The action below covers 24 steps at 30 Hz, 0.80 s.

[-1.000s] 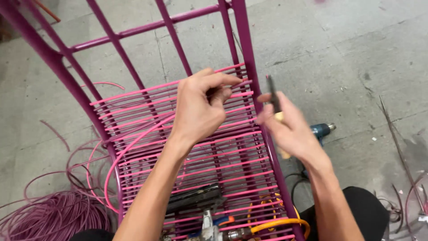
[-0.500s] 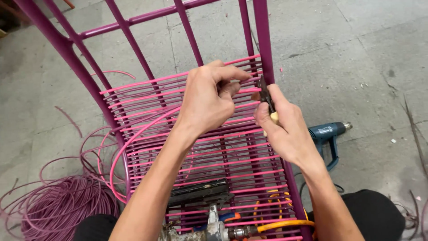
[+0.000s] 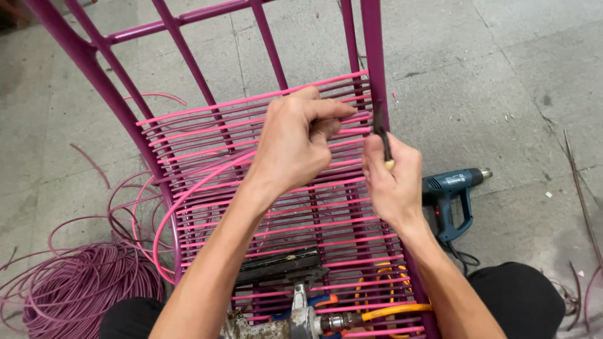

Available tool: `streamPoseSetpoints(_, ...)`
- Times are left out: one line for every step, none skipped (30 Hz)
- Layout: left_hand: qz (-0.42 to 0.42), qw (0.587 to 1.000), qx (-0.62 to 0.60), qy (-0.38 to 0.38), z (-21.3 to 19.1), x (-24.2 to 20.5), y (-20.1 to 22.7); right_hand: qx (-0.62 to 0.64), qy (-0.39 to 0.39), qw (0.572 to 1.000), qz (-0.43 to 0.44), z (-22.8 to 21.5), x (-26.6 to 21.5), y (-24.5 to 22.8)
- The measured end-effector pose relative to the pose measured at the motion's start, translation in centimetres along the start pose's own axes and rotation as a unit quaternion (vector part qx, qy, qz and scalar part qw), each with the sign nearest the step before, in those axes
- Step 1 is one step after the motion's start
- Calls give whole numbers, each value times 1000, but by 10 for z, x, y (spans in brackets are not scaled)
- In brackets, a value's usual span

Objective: The person is weaving a chair by attaching pink plastic tubing to a purple metal chair frame using a pneumatic nail gun, a heat gun, and pliers.

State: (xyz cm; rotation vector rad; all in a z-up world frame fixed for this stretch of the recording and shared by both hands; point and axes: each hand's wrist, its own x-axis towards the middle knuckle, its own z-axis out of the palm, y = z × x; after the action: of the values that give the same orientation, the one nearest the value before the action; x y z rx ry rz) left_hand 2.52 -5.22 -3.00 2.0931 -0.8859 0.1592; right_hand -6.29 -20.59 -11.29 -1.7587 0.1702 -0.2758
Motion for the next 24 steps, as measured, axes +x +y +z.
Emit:
streamPoseSetpoints(-1, 1000, 0, -3, -1, 1, 0, 2, 27, 999, -19, 2, 0, 11)
streamPoseSetpoints(-3, 1000, -1, -6, -2, 2, -1, 4, 54, 998, -38, 4, 1, 22)
streamPoseSetpoints(-1, 1000, -1, -7, -6, 4, -2, 5, 55, 998, -38, 2, 0, 10)
streamPoseSetpoints(11, 1000, 16, -3, -9, 6, -3, -98, 30, 994, -29, 0, 0, -3)
streamPoseSetpoints(22, 999, 32, 2, -13, 7, -5, -199, 3, 980, -19, -2, -1, -15)
streamPoseSetpoints(21, 999, 32, 1, -12, 12, -12, -200, 3, 980, -19, 1, -1, -13)
streamPoseSetpoints(53, 998, 38, 8, -11, 17, -20, -270, -57, 960, -42, 3, -2, -11)
streamPoseSetpoints(85, 995, 45, 15, -9, 22, -27, -338, -118, 932, -65, 5, -4, -9)
streamPoseSetpoints(87, 995, 43, 14, -4, 29, -35, -338, -116, 932, -63, 12, -7, -10)
streamPoseSetpoints(101, 993, 55, 40, 1, 36, -44, -339, -178, 922, -58, 19, -10, -11)
streamPoseSetpoints(114, 989, 68, 67, 5, 43, -52, -338, -240, 909, -54, 26, -13, -12)
streamPoseSetpoints(114, 989, 68, 67, 9, 47, -55, -337, -240, 909, -53, 30, -15, -13)
streamPoseSetpoints(112, 986, 93, 78, 14, 50, -57, -348, -280, 894, -50, 34, -19, -13)
streamPoseSetpoints(110, 983, 117, 89, 20, 53, -60, -357, -319, 877, -47, 38, -22, -14)
streamPoseSetpoints(110, 983, 116, 88, 22, 53, -58, -356, -319, 877, -46, 38, -23, -11)
streamPoseSetpoints(116, 978, 147, 88, 25, 54, -56, -330, -332, 879, -90, 37, -24, -8)
streamPoseSetpoints(122, 973, 176, 88, 29, 54, -55, -304, -344, 879, -133, 37, -26, -5)
streamPoseSetpoints(120, 974, 175, 86, 30, 54, -54, -303, -345, 879, -130, 35, -25, -6)
streamPoseSetpoints(140, 967, 184, 105, 31, 53, -54, -279, -346, 884, -145, 33, -25, -7)
streamPoseSetpoints(159, 960, 193, 123, 33, 53, -53, -254, -346, 889, -160, 31, -25, -8)
streamPoseSetpoints(158, 961, 191, 122, 34, 53, -56, -254, -347, 889, -157, 26, -21, -8)
streamPoseSetpoints(137, 970, 166, 113, 36, 54, -58, -223, -293, 909, -198, 21, -18, -8)
streamPoseSetpoints(116, 977, 142, 104, 35, 54, -60, -189, -236, 923, -238, 16, -15, -8)
streamPoseSetpoints(114, 978, 143, 102, 35, 55, -62, -187, -238, 923, -236, 8, -7, -2)
